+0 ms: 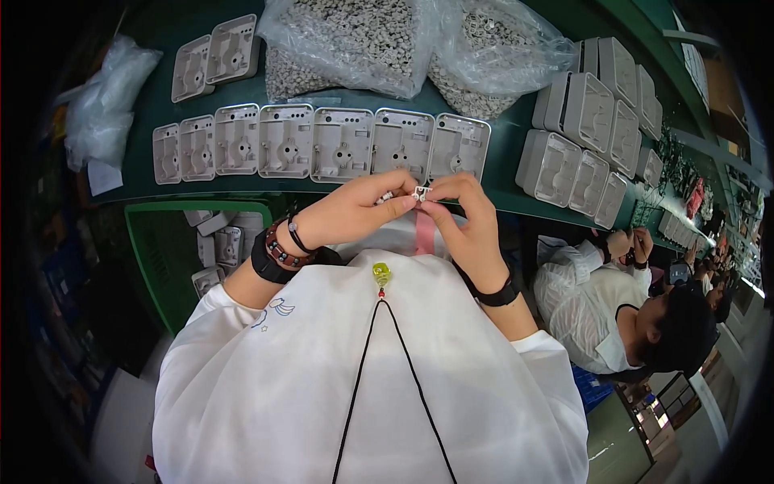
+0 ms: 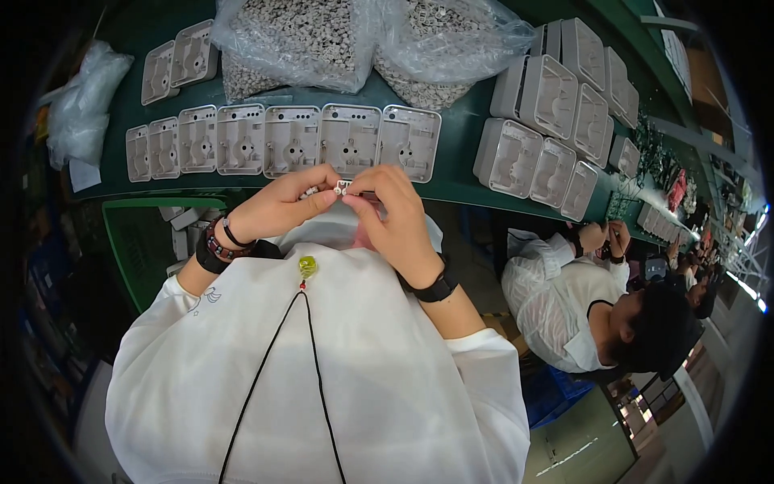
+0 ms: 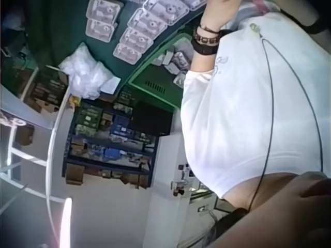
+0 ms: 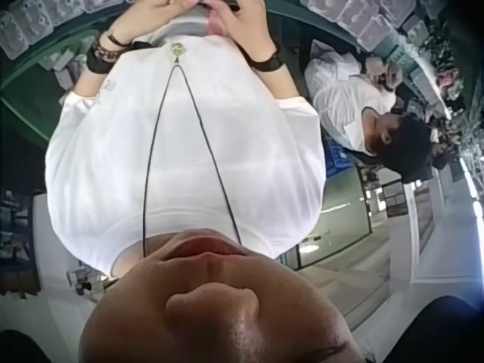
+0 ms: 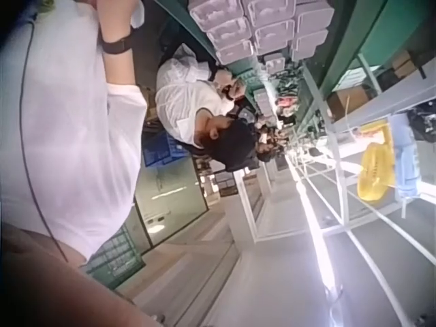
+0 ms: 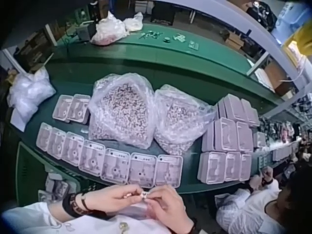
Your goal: The person assembles plastic housings by hand, picking up small components from a bag and pressing them into the housings. They then stack the housings and place them into a green crate before retrieving more housings to continue the process.
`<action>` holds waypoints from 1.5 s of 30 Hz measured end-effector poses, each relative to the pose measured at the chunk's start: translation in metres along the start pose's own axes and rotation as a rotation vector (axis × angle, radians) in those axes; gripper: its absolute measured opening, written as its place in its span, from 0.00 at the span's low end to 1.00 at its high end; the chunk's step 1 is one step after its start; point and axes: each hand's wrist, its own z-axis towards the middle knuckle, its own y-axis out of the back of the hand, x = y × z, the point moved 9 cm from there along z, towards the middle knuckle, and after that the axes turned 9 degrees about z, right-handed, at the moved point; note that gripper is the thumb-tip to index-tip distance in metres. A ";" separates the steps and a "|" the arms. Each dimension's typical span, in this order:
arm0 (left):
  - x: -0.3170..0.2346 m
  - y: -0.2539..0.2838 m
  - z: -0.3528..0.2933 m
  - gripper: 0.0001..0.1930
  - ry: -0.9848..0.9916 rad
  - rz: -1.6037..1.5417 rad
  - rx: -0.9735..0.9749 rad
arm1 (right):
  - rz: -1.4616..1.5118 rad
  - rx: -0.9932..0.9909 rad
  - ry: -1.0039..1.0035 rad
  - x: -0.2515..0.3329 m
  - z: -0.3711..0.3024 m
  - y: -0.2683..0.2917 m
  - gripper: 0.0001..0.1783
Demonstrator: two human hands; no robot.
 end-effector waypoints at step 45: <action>0.060 0.064 -0.021 0.06 -0.049 -0.387 -0.439 | -0.231 0.079 0.124 -0.005 0.049 -0.067 0.13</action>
